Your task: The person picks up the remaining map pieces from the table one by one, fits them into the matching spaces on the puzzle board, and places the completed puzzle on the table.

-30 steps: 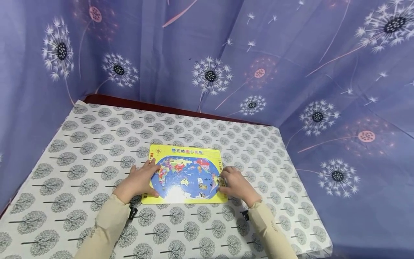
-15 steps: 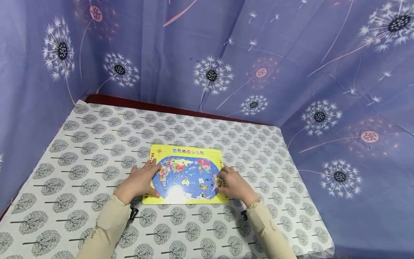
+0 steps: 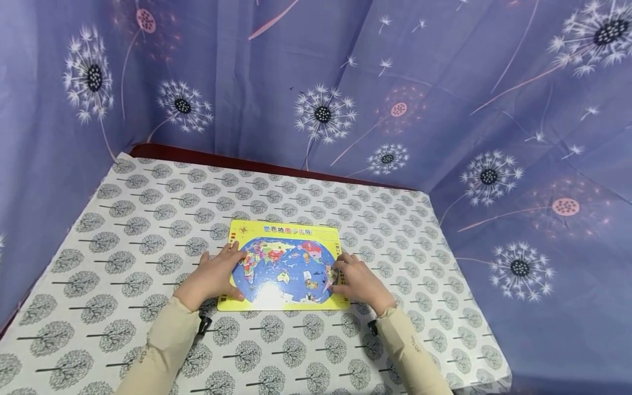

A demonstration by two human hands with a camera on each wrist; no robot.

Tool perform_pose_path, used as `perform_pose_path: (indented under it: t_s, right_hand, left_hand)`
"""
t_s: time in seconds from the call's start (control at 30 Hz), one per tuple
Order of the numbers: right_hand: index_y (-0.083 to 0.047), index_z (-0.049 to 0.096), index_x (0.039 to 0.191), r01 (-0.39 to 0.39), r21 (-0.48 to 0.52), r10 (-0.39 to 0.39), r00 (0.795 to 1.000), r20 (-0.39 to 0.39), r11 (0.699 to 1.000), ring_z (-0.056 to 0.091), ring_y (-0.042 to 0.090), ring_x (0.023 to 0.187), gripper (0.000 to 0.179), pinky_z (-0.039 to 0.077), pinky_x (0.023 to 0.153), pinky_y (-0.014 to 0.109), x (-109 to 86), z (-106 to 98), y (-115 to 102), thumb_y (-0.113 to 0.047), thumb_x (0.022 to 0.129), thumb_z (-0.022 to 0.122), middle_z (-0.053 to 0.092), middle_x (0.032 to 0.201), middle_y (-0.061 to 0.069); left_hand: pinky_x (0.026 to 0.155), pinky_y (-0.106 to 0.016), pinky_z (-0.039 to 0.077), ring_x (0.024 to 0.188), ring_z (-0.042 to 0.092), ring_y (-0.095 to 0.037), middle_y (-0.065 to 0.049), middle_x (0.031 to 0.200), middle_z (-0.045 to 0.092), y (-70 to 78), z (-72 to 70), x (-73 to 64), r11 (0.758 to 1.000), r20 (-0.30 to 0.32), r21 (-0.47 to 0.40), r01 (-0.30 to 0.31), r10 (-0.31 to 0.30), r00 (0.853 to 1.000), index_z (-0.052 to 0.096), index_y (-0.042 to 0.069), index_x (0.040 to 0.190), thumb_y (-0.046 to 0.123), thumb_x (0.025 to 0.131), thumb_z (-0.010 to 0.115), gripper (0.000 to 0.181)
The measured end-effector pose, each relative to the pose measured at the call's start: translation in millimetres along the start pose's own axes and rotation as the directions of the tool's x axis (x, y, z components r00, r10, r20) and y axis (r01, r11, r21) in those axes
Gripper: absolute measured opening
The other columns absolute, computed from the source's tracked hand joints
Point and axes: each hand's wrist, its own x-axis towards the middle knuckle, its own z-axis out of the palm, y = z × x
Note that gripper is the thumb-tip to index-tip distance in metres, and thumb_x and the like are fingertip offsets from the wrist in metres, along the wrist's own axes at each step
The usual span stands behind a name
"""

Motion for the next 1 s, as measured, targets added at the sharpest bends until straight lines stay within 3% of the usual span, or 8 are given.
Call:
perform_pose_path:
  t_s: [0.33,0.6,1.0]
  right_hand:
    - [-0.003,0.066,0.127,0.008,0.010,-0.008,1.000,0.020,1.000,0.060,0.030,0.110,0.058,0.052,0.097,0.048,4.9,1.3,-4.6,-0.033,0.081,0.085,0.059,0.129,0.014]
    - [-0.006,0.066,0.128,0.088,-0.019,-0.089,0.996,-0.031,0.996,0.058,0.021,0.092,0.050,0.054,0.087,0.045,8.1,6.6,-4.3,-0.035,0.088,0.078,0.059,0.121,0.012]
    - [-0.005,0.063,0.128,0.102,-0.021,-0.103,0.994,-0.043,0.995,0.058,0.018,0.083,0.048,0.056,0.078,0.041,9.4,6.9,-8.3,-0.027,0.089,0.078,0.060,0.120,0.014]
  left_hand:
    - [0.110,-0.079,0.002,0.148,0.017,-0.049,-0.030,0.161,0.021,-8.2,-0.7,-1.6,1.000,-0.014,0.001,-0.001,0.001,1.000,0.047,0.000,0.148,0.030,0.059,0.096,0.105]
    - [0.110,-0.079,0.003,0.148,0.017,-0.050,-0.030,0.160,0.021,-10.9,-6.1,-4.8,1.000,-0.009,0.011,0.001,-0.001,1.000,0.046,-0.001,0.148,0.031,0.060,0.096,0.106]
    - [0.110,-0.078,0.002,0.149,0.016,-0.049,-0.030,0.161,0.021,-14.0,-5.1,-6.5,1.000,-0.004,0.008,0.013,-0.013,1.000,0.046,0.000,0.149,0.032,0.060,0.095,0.106]
